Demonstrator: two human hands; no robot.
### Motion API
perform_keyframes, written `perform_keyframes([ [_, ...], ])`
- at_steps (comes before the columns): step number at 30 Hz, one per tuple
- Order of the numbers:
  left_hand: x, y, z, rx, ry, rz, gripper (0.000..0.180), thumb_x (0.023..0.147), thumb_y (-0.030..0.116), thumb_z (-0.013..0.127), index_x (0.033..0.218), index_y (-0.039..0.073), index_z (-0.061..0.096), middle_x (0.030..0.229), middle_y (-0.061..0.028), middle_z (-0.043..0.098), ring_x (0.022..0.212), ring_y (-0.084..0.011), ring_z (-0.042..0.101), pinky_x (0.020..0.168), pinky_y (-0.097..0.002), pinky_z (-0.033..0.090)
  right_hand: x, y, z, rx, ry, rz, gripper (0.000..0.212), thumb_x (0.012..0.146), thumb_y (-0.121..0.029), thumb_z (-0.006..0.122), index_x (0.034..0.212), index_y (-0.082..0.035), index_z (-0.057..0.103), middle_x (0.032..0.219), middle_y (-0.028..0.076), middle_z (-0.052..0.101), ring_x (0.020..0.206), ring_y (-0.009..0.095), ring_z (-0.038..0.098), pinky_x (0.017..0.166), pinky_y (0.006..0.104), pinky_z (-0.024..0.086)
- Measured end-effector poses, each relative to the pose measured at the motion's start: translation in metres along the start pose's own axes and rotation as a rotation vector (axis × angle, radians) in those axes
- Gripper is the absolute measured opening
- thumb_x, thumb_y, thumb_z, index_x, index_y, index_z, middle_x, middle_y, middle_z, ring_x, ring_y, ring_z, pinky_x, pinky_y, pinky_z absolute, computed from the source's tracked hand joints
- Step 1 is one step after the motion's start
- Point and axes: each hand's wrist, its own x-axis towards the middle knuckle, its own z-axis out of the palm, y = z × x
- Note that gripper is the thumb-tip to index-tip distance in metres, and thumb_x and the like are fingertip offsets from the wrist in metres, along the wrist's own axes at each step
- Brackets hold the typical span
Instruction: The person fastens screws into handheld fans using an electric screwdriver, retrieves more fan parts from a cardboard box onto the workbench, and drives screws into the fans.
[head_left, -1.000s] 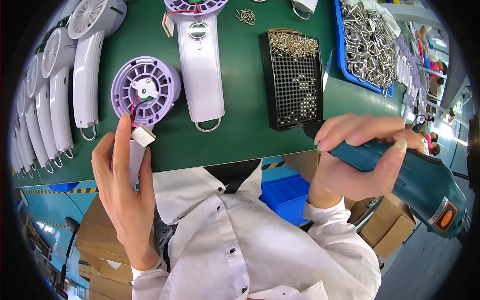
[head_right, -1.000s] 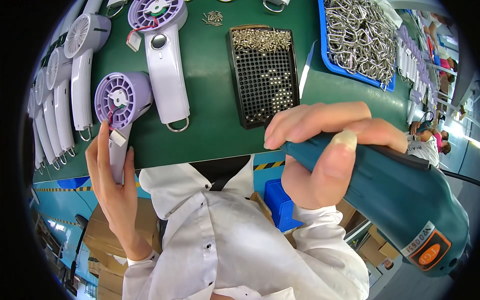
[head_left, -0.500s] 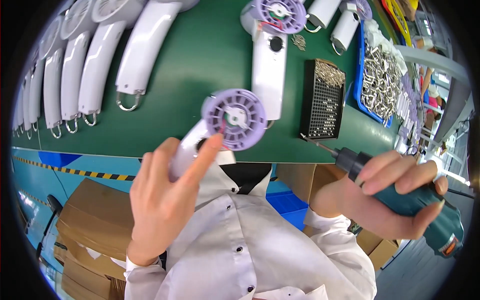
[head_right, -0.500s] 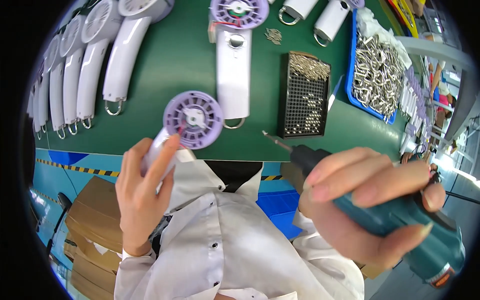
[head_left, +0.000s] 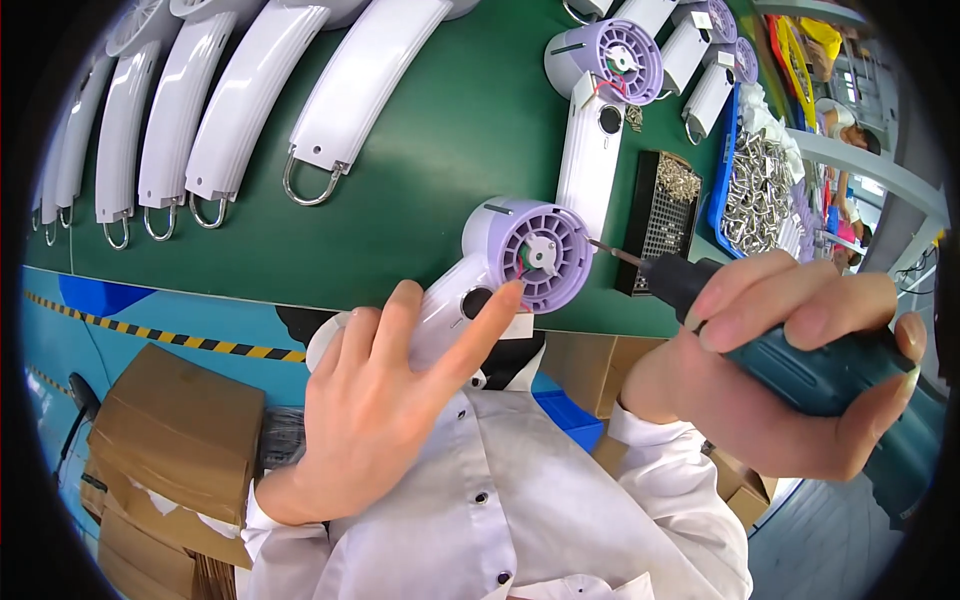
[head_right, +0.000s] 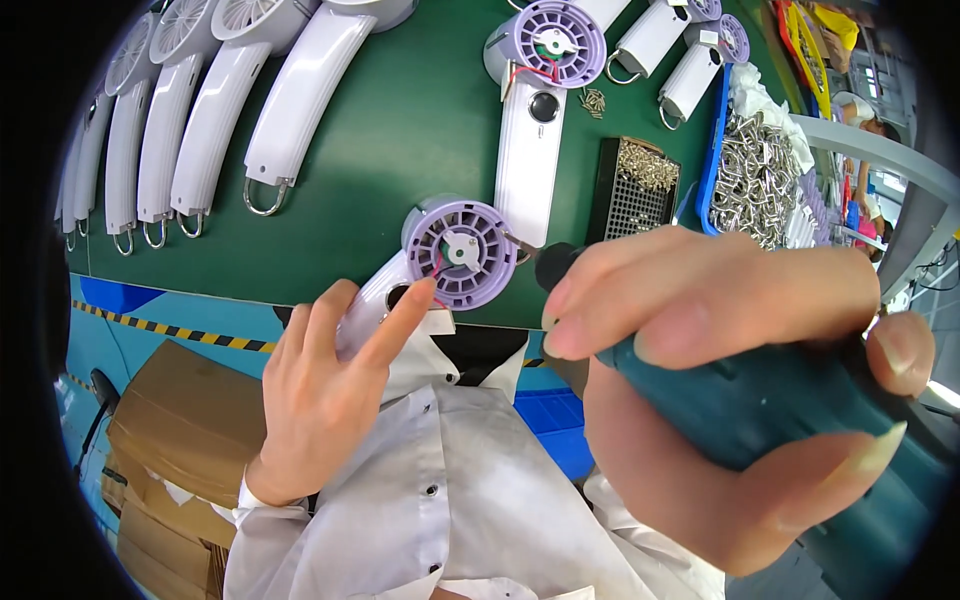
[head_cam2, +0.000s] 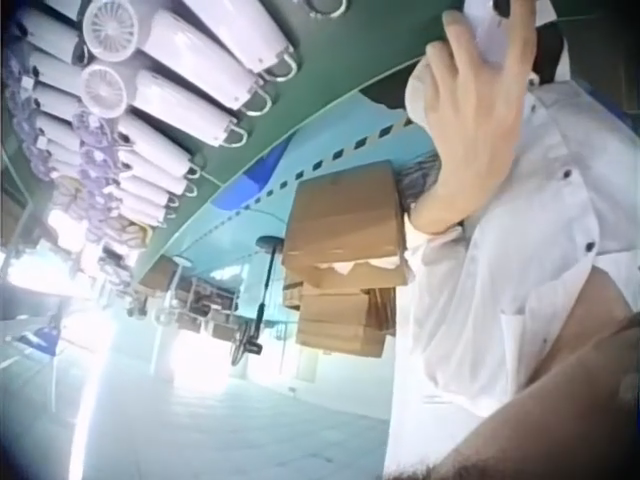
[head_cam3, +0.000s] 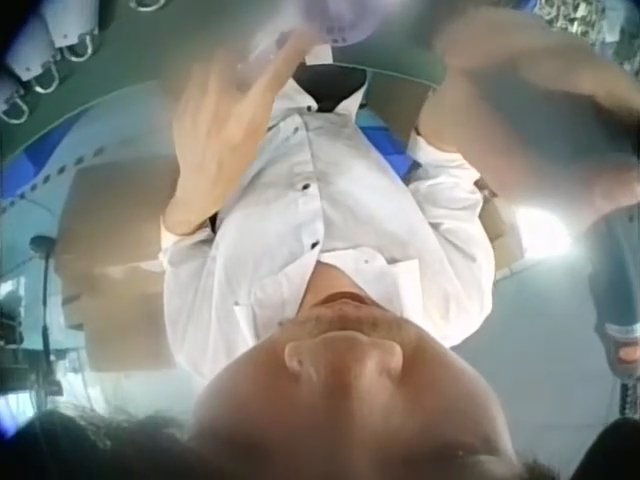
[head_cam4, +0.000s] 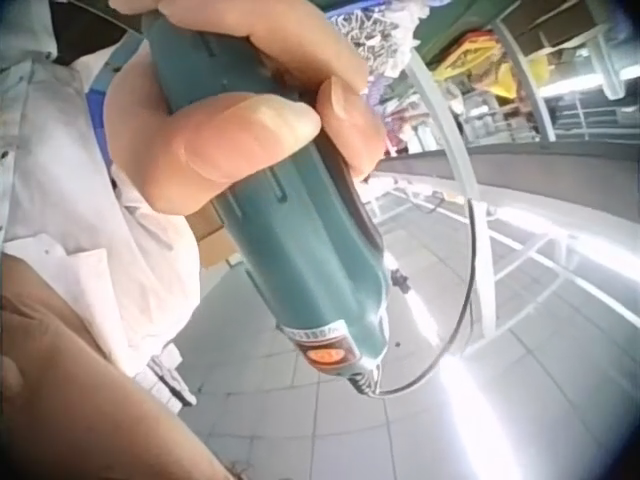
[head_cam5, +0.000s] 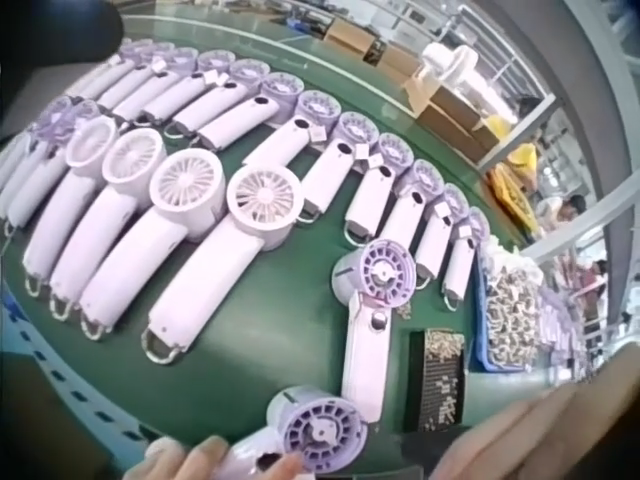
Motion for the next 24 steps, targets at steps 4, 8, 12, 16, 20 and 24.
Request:
perform_keyframes([
  [4,-0.001,-0.003,0.003,0.02,0.01,0.023,0.072,0.065,0.003,0.061,0.132,0.028,0.059,0.097,-0.0122,0.053,0.065,-0.0201,0.048,0.051,-0.027,0.043,-0.001,0.004,0.006,-0.006,0.026,0.033,0.042,0.095,-0.037,0.033,0.119,-0.007,0.05,0.082,0.013,0.051,0.041,0.023,0.047,0.037,0.0388,0.041],
  [8,0.0,-0.003,0.002,0.002,0.01,0.023,0.072,0.066,0.002,0.06,0.133,0.029,0.058,0.098,-0.0127,0.054,0.065,-0.0199,0.048,0.051,-0.0261,0.042,-0.001,0.01,0.005,-0.029,0.057,0.045,0.037,0.096,-0.035,0.033,0.118,-0.009,0.05,0.078,0.013,0.051,0.04,0.023,0.046,0.036,0.0403,0.042],
  [12,-0.002,-0.004,0.001,0.013,-0.006,0.002,0.07,0.067,0.003,0.059,0.132,0.029,0.058,0.099,-0.013,0.055,0.066,-0.0193,0.049,0.051,-0.0251,0.042,-0.009,0.025,0.007,-0.071,0.039,0.052,0.033,0.097,-0.032,0.033,0.12,-0.013,0.048,0.078,0.012,0.051,0.039,0.024,0.047,0.036,0.04,0.043],
  [16,0.001,-0.002,0.001,0.025,-0.003,0.017,0.07,0.068,0.004,0.058,0.132,0.03,0.058,0.099,-0.0125,0.055,0.066,-0.019,0.05,0.051,-0.0247,0.042,-0.011,0.029,0.008,-0.111,0.018,0.034,0.03,0.097,-0.03,0.033,0.119,-0.014,0.047,0.077,0.013,0.052,0.038,0.024,0.048,0.035,0.0397,0.045],
  [20,0.0,-0.001,0.0,0.036,-0.01,0.01,0.07,0.067,0.003,0.059,0.132,0.03,0.059,0.099,-0.0115,0.055,0.066,-0.0184,0.05,0.048,-0.0238,0.041,-0.011,0.032,0.003,-0.108,-0.071,0.029,0.03,0.096,-0.028,0.033,0.118,-0.012,0.045,0.078,0.015,0.052,0.04,0.025,0.05,0.037,0.0416,0.049],
  [24,0.0,0.0,-0.003,0.031,-0.025,-0.008,0.071,0.066,0.002,0.059,0.131,0.031,0.059,0.099,-0.0104,0.054,0.066,-0.0177,0.051,0.044,-0.0238,0.04,-0.008,0.035,-0.001,-0.097,-0.138,0.018,0.03,0.095,-0.025,0.033,0.12,-0.01,0.042,0.077,0.017,0.052,0.042,0.027,0.052,0.04,0.0425,0.051],
])
